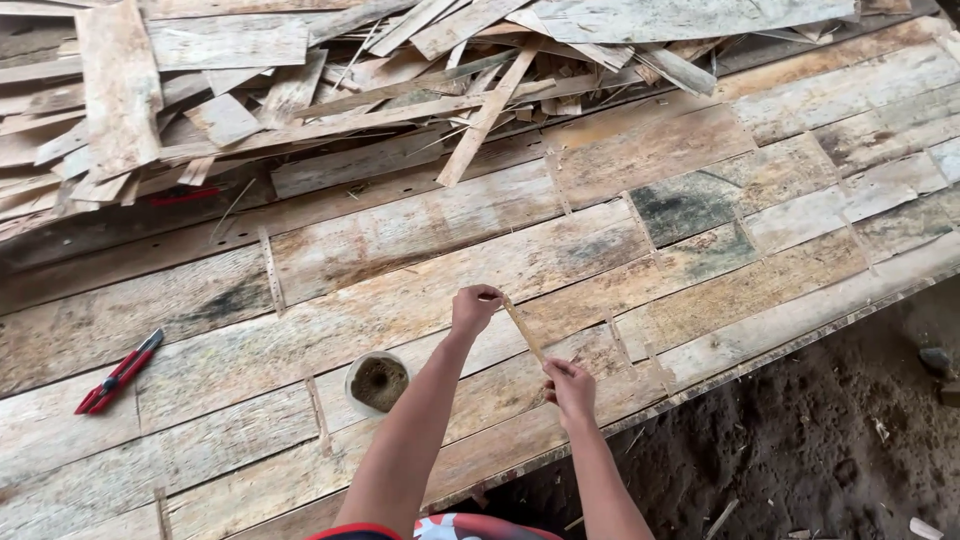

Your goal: The person repeatedly picks up thin wooden strips, dips one end into a small container of adhesive, and places the strips onto a wooden workbench. A utility knife and a roll of tape are visible on the bench but are not used during the clip.

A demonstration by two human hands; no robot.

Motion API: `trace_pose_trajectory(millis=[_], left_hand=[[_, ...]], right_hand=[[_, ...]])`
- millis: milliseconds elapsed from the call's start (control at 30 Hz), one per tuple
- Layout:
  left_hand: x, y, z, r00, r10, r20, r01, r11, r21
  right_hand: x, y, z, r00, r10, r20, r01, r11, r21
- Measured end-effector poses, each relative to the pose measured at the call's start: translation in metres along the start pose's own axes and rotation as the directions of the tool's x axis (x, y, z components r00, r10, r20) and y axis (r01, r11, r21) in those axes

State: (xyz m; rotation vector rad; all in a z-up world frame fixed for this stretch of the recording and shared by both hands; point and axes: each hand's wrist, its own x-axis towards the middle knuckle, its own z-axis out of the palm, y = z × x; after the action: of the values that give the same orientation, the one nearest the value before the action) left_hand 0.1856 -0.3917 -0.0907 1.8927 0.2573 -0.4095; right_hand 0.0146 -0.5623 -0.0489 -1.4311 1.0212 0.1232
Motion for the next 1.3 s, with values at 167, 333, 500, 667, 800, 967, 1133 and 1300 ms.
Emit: trace_pose_trajectory(millis=[167, 333, 500, 667, 800, 967, 1133, 1300], left_hand=[[0.026, -0.015, 0.030, 0.999, -0.044, 0.011, 0.042, 0.988, 0.152], [0.036, -0.022, 0.043, 0.997, -0.080, 0.003, 0.077, 0.963, 0.259], [0.031, -0.012, 0.042, 0.997, -0.072, -0.008, 0.070, 0.948, 0.311], [0.054, -0.030, 0.047, 0.999, -0.043, -0.028, 0.050, 0.917, 0.395], [0.054, -0.022, 0.043, 0.997, -0.048, -0.058, 0.069, 0.888, 0.454], [0.059, -0.029, 0.049, 0.996, -0.069, -0.058, 0.089, 0.859, 0.503], [0.063, -0.043, 0.054, 0.996, -0.038, -0.080, 0.073, 0.861, 0.503], [0.024, -0.023, 0.050, 0.877, 0.475, 0.071, -0.431, 0.714, 0.551]], right_hand=[[0.021, 0.012, 0.004, 0.994, 0.107, -0.019, -0.106, 0.992, 0.065], [0.034, 0.023, 0.005, 0.978, 0.209, 0.003, -0.208, 0.972, 0.110], [0.040, 0.026, 0.006, 0.975, 0.222, 0.015, -0.223, 0.971, 0.092], [0.042, 0.024, 0.010, 0.976, 0.214, 0.030, -0.216, 0.973, 0.084], [0.042, 0.021, 0.012, 0.978, 0.206, 0.035, -0.208, 0.975, 0.082], [0.046, 0.024, 0.012, 0.979, 0.201, 0.030, -0.202, 0.977, 0.072], [0.046, 0.021, 0.014, 0.981, 0.193, 0.019, -0.194, 0.979, 0.067], [0.036, 0.010, 0.015, 0.980, 0.199, 0.018, -0.200, 0.977, 0.069]])
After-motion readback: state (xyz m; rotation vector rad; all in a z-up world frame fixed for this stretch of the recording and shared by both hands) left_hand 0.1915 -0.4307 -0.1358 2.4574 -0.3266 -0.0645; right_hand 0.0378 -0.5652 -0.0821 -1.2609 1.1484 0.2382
